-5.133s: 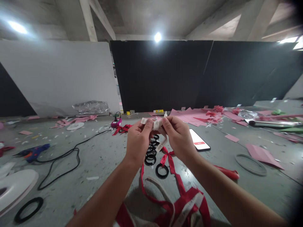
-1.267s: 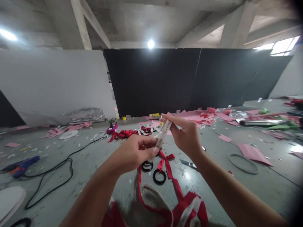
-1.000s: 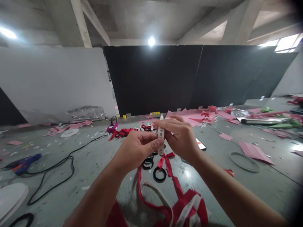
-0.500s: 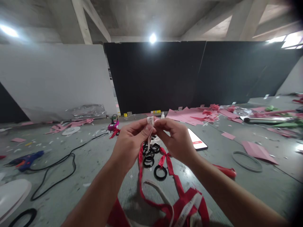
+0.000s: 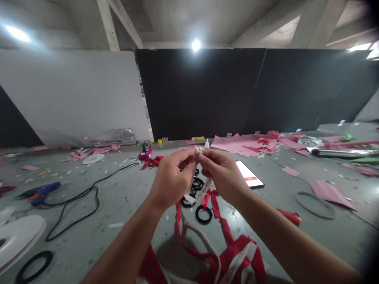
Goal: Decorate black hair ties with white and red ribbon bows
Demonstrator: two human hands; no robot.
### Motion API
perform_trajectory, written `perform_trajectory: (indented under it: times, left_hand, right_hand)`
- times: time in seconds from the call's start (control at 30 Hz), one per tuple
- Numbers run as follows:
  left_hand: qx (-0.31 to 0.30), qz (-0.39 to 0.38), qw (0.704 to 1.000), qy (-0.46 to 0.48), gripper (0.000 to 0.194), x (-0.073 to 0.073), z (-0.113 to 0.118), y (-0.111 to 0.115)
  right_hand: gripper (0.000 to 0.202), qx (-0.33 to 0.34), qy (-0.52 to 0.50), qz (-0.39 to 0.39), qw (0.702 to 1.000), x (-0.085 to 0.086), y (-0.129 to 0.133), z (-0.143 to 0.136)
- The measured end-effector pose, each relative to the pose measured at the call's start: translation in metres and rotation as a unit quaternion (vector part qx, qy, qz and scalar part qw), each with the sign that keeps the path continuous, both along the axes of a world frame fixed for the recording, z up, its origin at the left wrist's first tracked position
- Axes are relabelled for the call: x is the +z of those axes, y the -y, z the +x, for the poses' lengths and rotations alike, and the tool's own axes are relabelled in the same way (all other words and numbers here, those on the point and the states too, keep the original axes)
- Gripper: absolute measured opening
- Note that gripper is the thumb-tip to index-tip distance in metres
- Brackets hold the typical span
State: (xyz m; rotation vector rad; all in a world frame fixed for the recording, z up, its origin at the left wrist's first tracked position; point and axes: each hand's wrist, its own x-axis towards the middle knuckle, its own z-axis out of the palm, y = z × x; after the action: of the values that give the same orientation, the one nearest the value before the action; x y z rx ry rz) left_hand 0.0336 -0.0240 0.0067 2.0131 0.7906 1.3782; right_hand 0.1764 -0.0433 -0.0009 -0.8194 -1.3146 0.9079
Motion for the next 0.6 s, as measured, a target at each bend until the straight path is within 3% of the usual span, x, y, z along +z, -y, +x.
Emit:
perform_trajectory:
  times: [0.17,0.3,0.4,0.6]
  left_hand:
    - [-0.002,-0.093,0.991,0.097,0.025,0.001,0.003,-0.001]
    - [-0.094,-0.152,0.978,0.107,0.026,0.001,0.004,-0.003]
    - [-0.12,-0.181,0.97,0.108,0.024,-0.003,0.003,-0.006]
    - [-0.175,-0.324,0.908,0.202,0.021,-0.008,0.005,-0.012]
  right_hand:
    - [0.022,-0.023,-0.008,0.008,1.0,0.0,-0.002,0.003]
    - [0.018,-0.023,-0.027,0.009,0.999,0.001,-0.002,0.003]
    - [0.017,-0.011,-0.033,0.007,0.999,0.001,-0.001,0.003]
    - [0.023,0.005,-0.016,0.007,1.0,-0.002,-0.001,-0.001]
